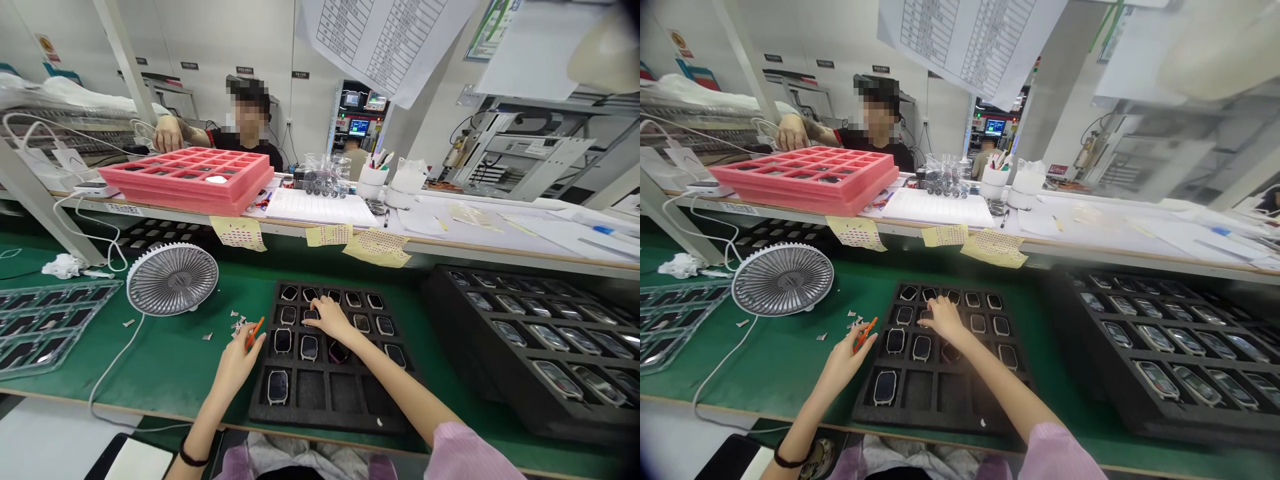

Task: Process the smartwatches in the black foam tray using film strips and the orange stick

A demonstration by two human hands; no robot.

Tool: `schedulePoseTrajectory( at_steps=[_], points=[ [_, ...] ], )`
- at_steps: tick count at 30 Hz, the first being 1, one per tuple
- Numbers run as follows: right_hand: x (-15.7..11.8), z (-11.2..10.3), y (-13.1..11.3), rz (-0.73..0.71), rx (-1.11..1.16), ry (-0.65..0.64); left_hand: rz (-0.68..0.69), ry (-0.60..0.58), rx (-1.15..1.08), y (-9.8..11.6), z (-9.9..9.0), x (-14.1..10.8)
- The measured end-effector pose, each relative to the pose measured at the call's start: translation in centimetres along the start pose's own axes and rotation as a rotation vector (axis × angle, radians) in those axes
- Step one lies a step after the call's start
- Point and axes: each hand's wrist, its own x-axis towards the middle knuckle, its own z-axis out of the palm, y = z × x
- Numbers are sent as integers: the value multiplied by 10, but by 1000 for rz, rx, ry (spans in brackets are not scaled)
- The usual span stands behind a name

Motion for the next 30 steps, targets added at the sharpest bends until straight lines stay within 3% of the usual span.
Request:
schedulePoseTrajectory(
  at_steps=[3, 6, 11, 14, 17, 20, 30],
  points=[
    [-2, -1, 1, -27, 104, 35, 32, 8, -65, 5, 1, -2],
    [-6, 0, 5, -47, 454, 38, 78, -28, -171, 13, 3, -3],
    [-15, -5, 3, 61, 1101, 15, 107, -265, -474, 36, 13, -5],
    [-25, -14, -10, 131, 1507, -69, 67, -434, -637, 55, 20, -7],
    [-34, -21, -27, 161, 1798, -148, 34, -480, -712, 70, 24, -9],
    [-39, -25, -39, 174, 1867, -157, 36, -489, -742, 79, 24, -12],
    [-47, -32, -53, 150, 1754, -70, 95, -464, -744, 82, 20, -16]
  ],
)
